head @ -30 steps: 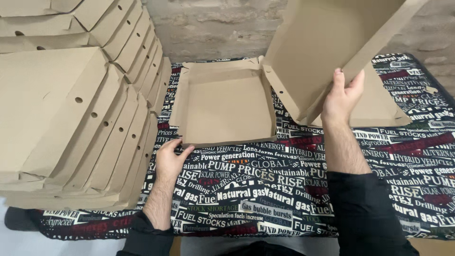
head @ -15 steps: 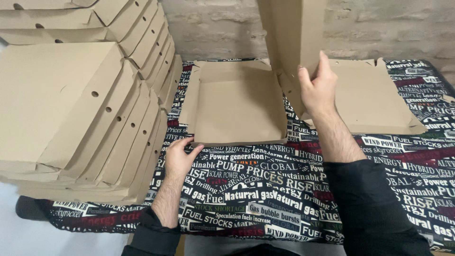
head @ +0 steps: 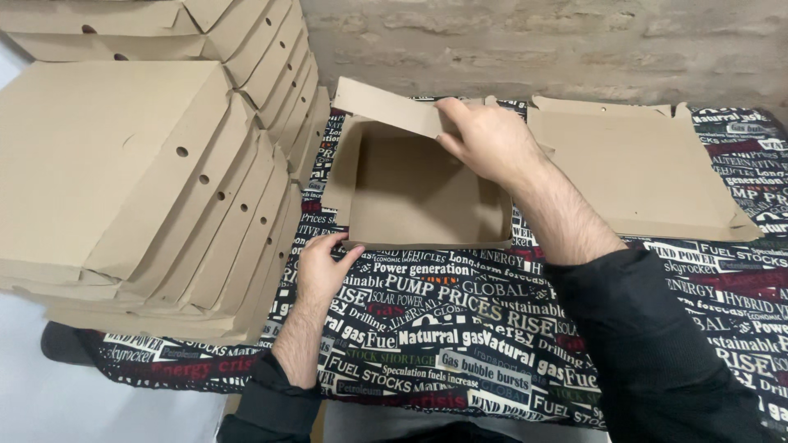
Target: The person assembles cardboard pizza boxes by folding the sides and lids into shape by hand and then stacks them on top of each other.
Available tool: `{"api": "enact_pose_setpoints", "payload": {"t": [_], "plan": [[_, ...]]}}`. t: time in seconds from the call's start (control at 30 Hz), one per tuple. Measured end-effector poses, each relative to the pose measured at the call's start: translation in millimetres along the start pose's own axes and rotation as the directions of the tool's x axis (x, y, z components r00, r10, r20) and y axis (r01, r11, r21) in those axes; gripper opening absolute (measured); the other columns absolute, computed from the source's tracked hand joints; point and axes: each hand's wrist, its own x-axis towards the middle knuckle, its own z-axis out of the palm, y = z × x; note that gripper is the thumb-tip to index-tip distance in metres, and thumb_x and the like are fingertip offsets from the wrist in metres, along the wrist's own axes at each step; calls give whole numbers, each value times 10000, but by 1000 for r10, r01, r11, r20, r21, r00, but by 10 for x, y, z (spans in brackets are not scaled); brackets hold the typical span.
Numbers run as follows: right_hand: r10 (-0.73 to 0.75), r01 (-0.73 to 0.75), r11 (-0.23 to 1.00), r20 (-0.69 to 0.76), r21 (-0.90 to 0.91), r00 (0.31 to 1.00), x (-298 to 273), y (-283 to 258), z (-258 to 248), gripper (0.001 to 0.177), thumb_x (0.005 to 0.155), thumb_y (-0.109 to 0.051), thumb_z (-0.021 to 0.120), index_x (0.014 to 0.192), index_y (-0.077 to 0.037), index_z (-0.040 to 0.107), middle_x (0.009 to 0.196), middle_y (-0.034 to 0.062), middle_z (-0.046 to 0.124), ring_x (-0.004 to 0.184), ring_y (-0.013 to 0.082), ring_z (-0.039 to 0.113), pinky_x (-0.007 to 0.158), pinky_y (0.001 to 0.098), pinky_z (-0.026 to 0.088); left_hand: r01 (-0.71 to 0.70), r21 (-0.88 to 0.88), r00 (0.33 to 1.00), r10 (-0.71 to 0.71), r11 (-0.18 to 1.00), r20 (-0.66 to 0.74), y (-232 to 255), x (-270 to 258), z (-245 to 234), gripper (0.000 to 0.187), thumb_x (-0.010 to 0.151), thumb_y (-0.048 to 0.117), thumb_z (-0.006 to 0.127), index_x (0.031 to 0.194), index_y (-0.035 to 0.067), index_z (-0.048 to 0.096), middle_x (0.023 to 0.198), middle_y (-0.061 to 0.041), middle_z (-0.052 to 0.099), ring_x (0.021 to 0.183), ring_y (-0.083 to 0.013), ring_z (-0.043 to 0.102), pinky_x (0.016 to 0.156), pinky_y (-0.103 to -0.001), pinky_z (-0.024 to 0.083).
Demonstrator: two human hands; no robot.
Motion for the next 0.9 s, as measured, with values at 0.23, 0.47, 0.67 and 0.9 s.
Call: {"api": "enact_pose_setpoints", "payload": {"t": [0.23,0.47,0.67,0.9], "plan": [[-30,30,999,41,18,999,21,-112,99,469,1114,-396,692,1516,-161,634,1144,206,838,1055,452,835,905,619,662,-21,2,1000,21,1000,0,23,-2,-20,497,853,406,1027,1252,146,882,1057,-109,844,1151,-302,799,1038,-389,619],[-38,40,999,105,-21,994,-4,-259,66,419,1118,-380,710,1461,-140,683,1114,173,853,1043,388,854,875,559,688,-27,25,1000,27,999,1,-11,5,10,501,852,419,1026,1253,158,878,1067,-104,851,1169,-294,790,1060,-393,606],[-119,125,992,188,-25,975,-103,-316,23,411,1086,-394,712,1415,-149,692,1106,183,851,1037,405,851,883,574,690,5,31,1000,-5,1000,4,26,-14,-15,503,858,426,1022,1260,162,874,1078,-95,850,1189,-287,786,1073,-396,602],[-250,238,968,260,75,933,-354,-369,159,542,967,-397,799,1440,-155,692,1243,194,837,1151,425,825,963,597,680,-14,23,1000,14,1000,22,-42,-10,5,394,937,369,972,1264,171,878,1102,-127,858,1175,-329,794,1070,-418,612]]}}
